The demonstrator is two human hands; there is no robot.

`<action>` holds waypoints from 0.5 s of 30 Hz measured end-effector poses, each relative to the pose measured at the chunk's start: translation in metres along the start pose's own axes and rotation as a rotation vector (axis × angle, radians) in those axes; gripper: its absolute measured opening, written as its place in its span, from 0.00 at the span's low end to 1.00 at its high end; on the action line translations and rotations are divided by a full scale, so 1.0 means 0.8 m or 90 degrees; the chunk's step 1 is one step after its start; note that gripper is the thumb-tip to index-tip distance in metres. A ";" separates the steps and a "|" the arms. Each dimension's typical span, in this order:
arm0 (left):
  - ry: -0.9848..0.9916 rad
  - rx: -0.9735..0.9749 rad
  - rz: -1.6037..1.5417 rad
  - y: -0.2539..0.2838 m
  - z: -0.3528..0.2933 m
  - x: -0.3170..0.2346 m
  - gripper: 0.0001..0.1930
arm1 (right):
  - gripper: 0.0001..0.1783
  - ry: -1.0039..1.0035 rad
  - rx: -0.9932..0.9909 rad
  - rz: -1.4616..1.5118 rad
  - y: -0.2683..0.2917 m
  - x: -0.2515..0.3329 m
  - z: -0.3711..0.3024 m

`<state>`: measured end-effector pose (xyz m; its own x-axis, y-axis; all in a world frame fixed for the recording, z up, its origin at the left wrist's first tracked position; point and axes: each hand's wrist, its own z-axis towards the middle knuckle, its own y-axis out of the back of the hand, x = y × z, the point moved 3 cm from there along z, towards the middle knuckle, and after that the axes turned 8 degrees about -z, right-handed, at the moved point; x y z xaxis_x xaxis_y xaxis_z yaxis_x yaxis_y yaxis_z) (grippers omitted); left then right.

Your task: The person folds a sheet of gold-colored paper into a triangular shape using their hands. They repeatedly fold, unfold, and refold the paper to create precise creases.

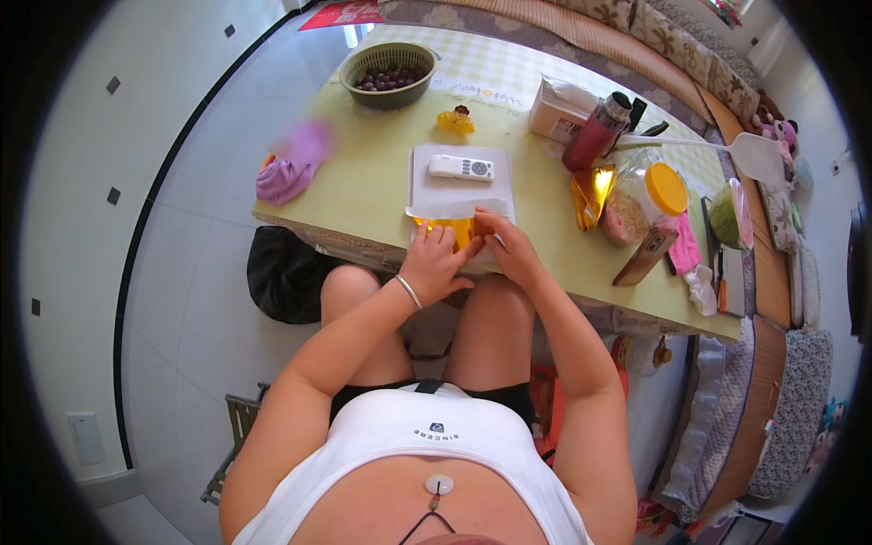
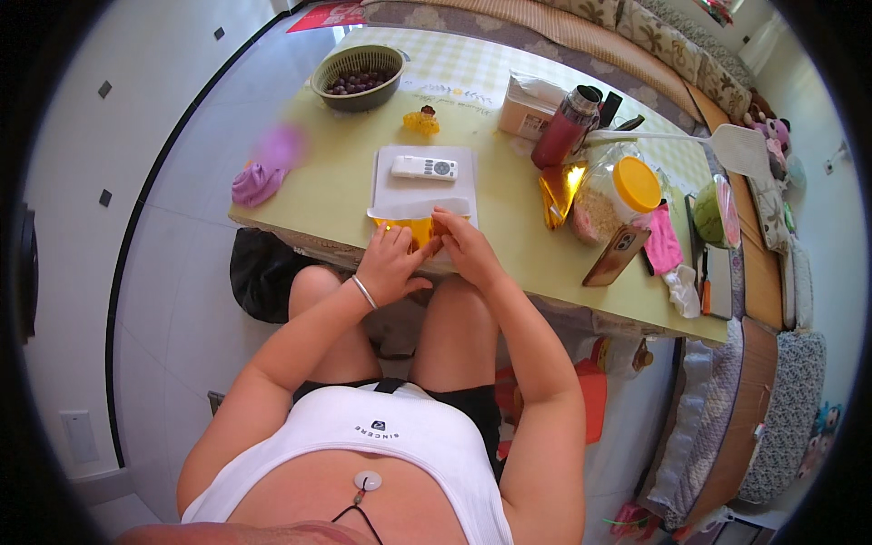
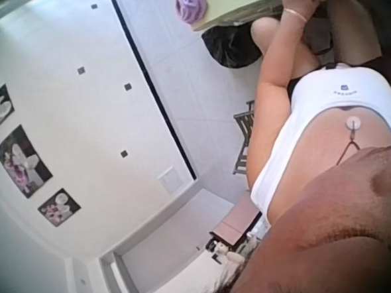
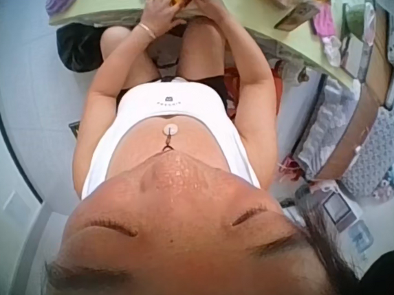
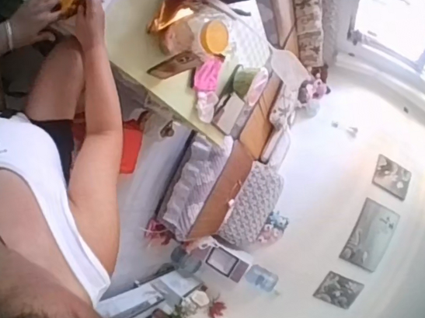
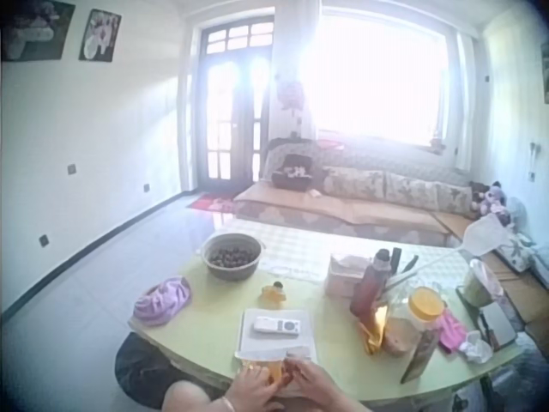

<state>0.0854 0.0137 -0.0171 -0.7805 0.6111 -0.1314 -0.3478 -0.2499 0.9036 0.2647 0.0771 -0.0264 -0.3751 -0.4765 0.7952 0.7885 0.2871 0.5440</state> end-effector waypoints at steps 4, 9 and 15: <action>0.028 0.058 -0.001 -0.008 0.000 0.001 0.41 | 0.25 0.094 0.054 -0.316 -0.003 -0.008 -0.015; 0.044 0.059 -0.013 -0.009 -0.006 0.002 0.41 | 0.37 0.063 0.082 -0.590 0.005 -0.012 -0.036; 0.043 0.023 -0.047 -0.008 -0.008 0.004 0.41 | 0.43 0.118 0.134 -0.414 -0.004 0.002 -0.022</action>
<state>0.0820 0.0128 -0.0261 -0.7871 0.5750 -0.2234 -0.3873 -0.1787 0.9045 0.2703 0.0607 -0.0314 -0.6344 -0.7340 0.2426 0.3146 0.0415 0.9483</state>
